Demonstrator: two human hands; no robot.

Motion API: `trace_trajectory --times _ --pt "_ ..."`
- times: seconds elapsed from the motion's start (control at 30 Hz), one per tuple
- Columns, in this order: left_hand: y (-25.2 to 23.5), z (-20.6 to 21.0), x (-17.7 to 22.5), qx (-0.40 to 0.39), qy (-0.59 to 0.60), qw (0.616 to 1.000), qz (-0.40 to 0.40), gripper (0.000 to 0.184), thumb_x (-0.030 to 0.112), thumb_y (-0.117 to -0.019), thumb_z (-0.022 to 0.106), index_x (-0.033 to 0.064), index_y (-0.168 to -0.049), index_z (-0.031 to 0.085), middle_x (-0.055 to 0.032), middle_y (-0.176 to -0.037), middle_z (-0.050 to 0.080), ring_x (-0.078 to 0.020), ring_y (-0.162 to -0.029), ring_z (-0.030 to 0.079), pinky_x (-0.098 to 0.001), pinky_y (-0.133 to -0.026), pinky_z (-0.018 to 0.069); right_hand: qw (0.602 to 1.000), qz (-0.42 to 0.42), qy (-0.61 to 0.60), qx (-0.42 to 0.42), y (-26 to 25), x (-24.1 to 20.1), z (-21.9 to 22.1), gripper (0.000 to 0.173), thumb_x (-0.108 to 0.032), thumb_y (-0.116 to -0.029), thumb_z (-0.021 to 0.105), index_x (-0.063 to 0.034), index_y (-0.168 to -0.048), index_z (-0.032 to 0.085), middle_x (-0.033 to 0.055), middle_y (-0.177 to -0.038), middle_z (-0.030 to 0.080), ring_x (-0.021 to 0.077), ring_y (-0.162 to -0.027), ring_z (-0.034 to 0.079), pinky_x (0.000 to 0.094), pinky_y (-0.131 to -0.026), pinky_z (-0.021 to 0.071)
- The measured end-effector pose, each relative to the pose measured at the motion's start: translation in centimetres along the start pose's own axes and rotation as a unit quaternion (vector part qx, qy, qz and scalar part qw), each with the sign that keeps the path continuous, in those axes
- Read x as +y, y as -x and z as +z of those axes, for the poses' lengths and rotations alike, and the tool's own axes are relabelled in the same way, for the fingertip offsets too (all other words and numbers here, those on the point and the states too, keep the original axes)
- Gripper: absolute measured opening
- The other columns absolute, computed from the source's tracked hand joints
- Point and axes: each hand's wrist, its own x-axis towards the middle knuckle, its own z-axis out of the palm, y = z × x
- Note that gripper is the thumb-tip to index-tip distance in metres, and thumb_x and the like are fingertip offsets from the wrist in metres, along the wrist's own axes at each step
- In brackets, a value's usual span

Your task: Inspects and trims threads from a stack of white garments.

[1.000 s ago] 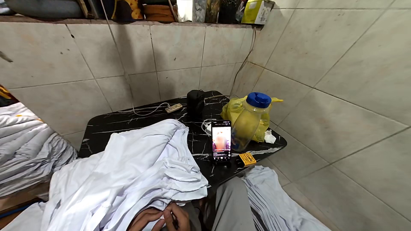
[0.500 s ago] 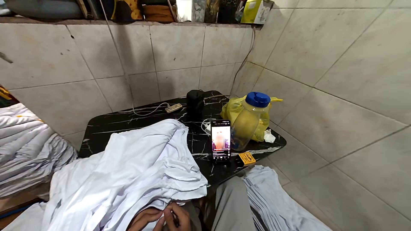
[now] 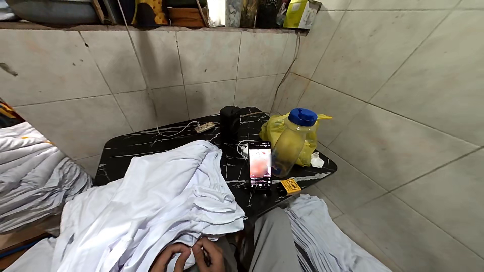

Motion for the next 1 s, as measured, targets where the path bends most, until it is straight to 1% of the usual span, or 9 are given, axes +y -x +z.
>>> trace_trajectory --times 0.07,0.2,0.33,0.67,1.0 --pt "0.03 -0.05 0.09 0.001 0.0 1.0 -0.005 0.007 0.005 -0.0935 0.069 -0.0014 -0.096 0.071 -0.0008 -0.093 0.073 -0.0016 -0.091 0.067 -0.0237 -0.088 0.0568 1.0 -0.004 -0.002 0.001 0.01 0.11 0.04 0.022 -0.007 -0.1012 0.057 0.009 -0.09 0.066 0.0089 -0.072 0.061 0.0035 -0.062 0.052 0.0177 -0.059 0.0447" --pt "-0.03 -0.09 0.38 -0.004 0.0 1.0 -0.008 0.008 0.006 -0.0934 0.07 -0.0008 -0.098 0.072 -0.0008 -0.095 0.073 -0.0021 -0.092 0.068 -0.0248 -0.089 0.0568 1.0 0.006 0.002 0.005 0.03 -0.05 0.04 0.02 -0.006 -0.0999 0.058 0.009 -0.091 0.067 0.0089 -0.072 0.061 0.0039 -0.061 0.052 0.0186 -0.059 0.0445" --pt "-0.01 -0.1 0.33 0.0 0.006 1.0 -0.008 0.008 0.006 -0.0929 0.071 -0.0006 -0.097 0.072 0.0001 -0.095 0.073 -0.002 -0.092 0.068 -0.0241 -0.089 0.0569 1.0 0.003 0.001 0.003 0.06 0.01 0.04 0.02 -0.007 -0.1004 0.058 0.0089 -0.091 0.067 0.0092 -0.072 0.062 0.0046 -0.062 0.053 0.019 -0.06 0.0456" --pt "0.0 -0.21 0.34 -0.008 0.0 1.0 -0.008 0.009 0.006 -0.093 0.07 -0.0009 -0.098 0.072 -0.0012 -0.095 0.074 -0.0019 -0.092 0.068 -0.0241 -0.089 0.0567 1.0 0.001 -0.003 0.002 0.1 0.1 0.06 0.021 -0.007 -0.1009 0.058 0.0084 -0.09 0.066 0.0081 -0.072 0.061 0.003 -0.061 0.051 0.0176 -0.058 0.0434" --pt "-0.04 -0.27 0.28 -0.009 0.008 1.0 -0.003 0.008 0.006 -0.0932 0.07 -0.0002 -0.098 0.072 -0.0003 -0.096 0.074 -0.001 -0.093 0.067 -0.0233 -0.089 0.0559 1.0 -0.001 0.004 0.002 0.07 0.17 0.1 0.02 -0.007 -0.1006 0.058 0.0083 -0.09 0.066 0.0082 -0.072 0.061 0.0031 -0.061 0.05 0.0174 -0.058 0.0433"
